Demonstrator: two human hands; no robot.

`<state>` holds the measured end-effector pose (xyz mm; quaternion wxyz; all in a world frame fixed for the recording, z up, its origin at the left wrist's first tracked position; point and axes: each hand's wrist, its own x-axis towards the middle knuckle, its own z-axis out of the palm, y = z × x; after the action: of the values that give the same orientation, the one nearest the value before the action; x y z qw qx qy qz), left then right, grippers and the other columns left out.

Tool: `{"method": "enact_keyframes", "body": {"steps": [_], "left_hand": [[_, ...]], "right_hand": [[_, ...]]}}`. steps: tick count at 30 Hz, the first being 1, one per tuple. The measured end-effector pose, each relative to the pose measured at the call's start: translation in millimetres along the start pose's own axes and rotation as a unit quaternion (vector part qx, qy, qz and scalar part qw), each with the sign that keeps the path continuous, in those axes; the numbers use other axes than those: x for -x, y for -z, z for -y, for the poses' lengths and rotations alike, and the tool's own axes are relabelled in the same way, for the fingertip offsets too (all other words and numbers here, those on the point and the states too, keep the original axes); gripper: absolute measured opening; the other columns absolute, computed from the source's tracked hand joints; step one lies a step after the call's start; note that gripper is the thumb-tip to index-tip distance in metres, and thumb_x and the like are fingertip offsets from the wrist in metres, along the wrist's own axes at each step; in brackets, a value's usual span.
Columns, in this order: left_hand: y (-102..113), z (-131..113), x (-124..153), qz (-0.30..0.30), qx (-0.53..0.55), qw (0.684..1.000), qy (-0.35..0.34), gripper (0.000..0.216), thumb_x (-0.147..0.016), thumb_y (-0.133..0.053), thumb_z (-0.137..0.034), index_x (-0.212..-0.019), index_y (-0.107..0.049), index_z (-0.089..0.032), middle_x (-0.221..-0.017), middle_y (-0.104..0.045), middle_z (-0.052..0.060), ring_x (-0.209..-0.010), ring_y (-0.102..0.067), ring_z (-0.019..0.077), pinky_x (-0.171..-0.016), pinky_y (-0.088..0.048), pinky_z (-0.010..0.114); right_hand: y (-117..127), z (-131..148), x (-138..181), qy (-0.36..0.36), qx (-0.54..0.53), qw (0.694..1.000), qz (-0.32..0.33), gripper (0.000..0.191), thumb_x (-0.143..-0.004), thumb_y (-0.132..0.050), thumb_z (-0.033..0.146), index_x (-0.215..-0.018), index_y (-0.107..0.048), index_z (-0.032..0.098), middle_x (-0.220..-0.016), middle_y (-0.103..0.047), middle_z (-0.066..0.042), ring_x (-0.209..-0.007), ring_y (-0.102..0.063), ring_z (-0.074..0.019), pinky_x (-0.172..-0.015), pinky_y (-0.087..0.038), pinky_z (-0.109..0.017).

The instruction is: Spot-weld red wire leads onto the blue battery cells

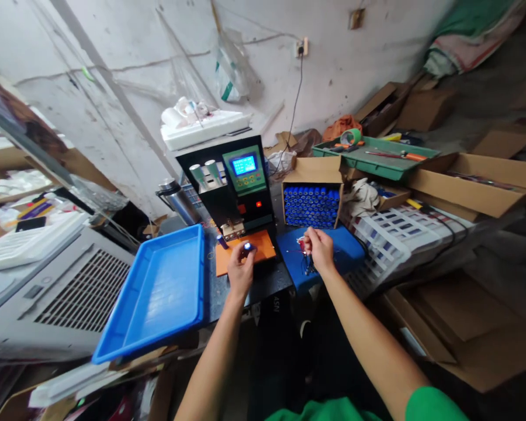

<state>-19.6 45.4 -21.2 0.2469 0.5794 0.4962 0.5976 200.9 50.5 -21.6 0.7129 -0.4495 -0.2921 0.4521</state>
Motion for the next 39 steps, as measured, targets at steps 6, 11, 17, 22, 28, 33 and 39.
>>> {"method": "enact_keyframes", "body": {"steps": [6,11,17,22,28,33,39], "left_hand": [[-36.3,-26.4,-7.8,0.035,0.097,0.993,0.062,0.051,-0.077,-0.076,-0.042,-0.119,-0.062,-0.017,-0.091,-0.07,0.004,-0.076,-0.069,0.0154,-0.077,-0.057,0.03],[-85.8,-32.9,2.4,0.059,0.268,0.945,0.18,0.047,-0.078,-0.076,-0.046,-0.11,-0.063,-0.014,-0.098,-0.073,0.009,-0.083,-0.071,0.0157,-0.086,-0.057,0.034],[-133.9,-40.7,29.2,0.027,0.305,0.925,0.223,0.05,-0.079,-0.075,-0.049,-0.116,-0.064,-0.018,-0.117,-0.071,0.013,-0.087,-0.071,0.0155,-0.072,-0.056,0.024],[-151.6,-43.4,34.2,0.002,0.288,0.929,0.232,0.05,-0.078,-0.077,-0.044,-0.12,-0.066,-0.018,-0.113,-0.072,0.011,-0.085,-0.071,0.0152,-0.071,-0.056,0.023],[-167.0,-48.2,32.5,0.038,0.277,0.944,0.176,0.052,-0.08,-0.075,-0.042,-0.126,-0.063,-0.021,-0.127,-0.067,0.012,-0.108,-0.068,0.0215,-0.094,-0.055,0.034],[-133.3,-46.6,47.2,0.103,0.222,0.961,0.127,0.043,-0.08,-0.074,-0.043,-0.116,-0.067,-0.022,-0.122,-0.069,0.011,-0.112,-0.066,0.0234,-0.1,-0.052,0.038],[-54.4,-12.6,102.1,0.212,0.045,0.967,0.135,0.034,-0.075,-0.072,-0.052,-0.093,-0.078,-0.023,-0.103,-0.075,0.01,-0.102,-0.07,0.0309,-0.096,-0.054,0.045]], "right_hand": [[51.6,5.7,-27.4,0.034,0.045,0.995,-0.087,0.035,-0.08,-0.065,0.05,-0.07,-0.057,0.017,-0.057,-0.051,0.003,-0.044,-0.041,-0.0068,-0.038,-0.03,-0.02],[31.8,-0.2,1.9,0.016,0.094,0.995,0.026,0.026,-0.08,-0.066,0.044,-0.078,-0.063,0.018,-0.062,-0.058,0.001,-0.049,-0.047,-0.0099,-0.04,-0.034,-0.02],[-6.0,3.5,20.7,0.002,0.044,0.997,0.059,0.029,-0.081,-0.063,0.046,-0.069,-0.06,0.019,-0.061,-0.06,0.001,-0.055,-0.055,-0.013,-0.049,-0.043,-0.022],[-5.4,10.6,10.5,0.032,0.04,0.999,-0.002,0.028,-0.08,-0.061,0.043,-0.065,-0.059,0.02,-0.064,-0.061,0.001,-0.063,-0.056,-0.0133,-0.058,-0.045,-0.022],[-0.8,21.9,-9.1,-0.03,-0.058,0.998,-0.011,0.024,-0.075,-0.062,0.043,-0.07,-0.056,0.02,-0.065,-0.062,0.002,-0.057,-0.058,-0.0127,-0.054,-0.047,-0.022],[8.8,47.2,-52.9,-0.015,-0.052,0.998,-0.029,0.027,-0.075,-0.062,0.045,-0.076,-0.05,0.021,-0.063,-0.062,0.002,-0.042,-0.051,-0.0096,-0.037,-0.039,-0.02],[16.3,69.3,-107.0,-0.008,-0.053,0.997,-0.055,0.028,-0.078,-0.066,0.038,-0.07,-0.046,0.02,-0.054,-0.055,0.004,-0.039,-0.046,-0.0059,-0.033,-0.032,-0.016]]}}
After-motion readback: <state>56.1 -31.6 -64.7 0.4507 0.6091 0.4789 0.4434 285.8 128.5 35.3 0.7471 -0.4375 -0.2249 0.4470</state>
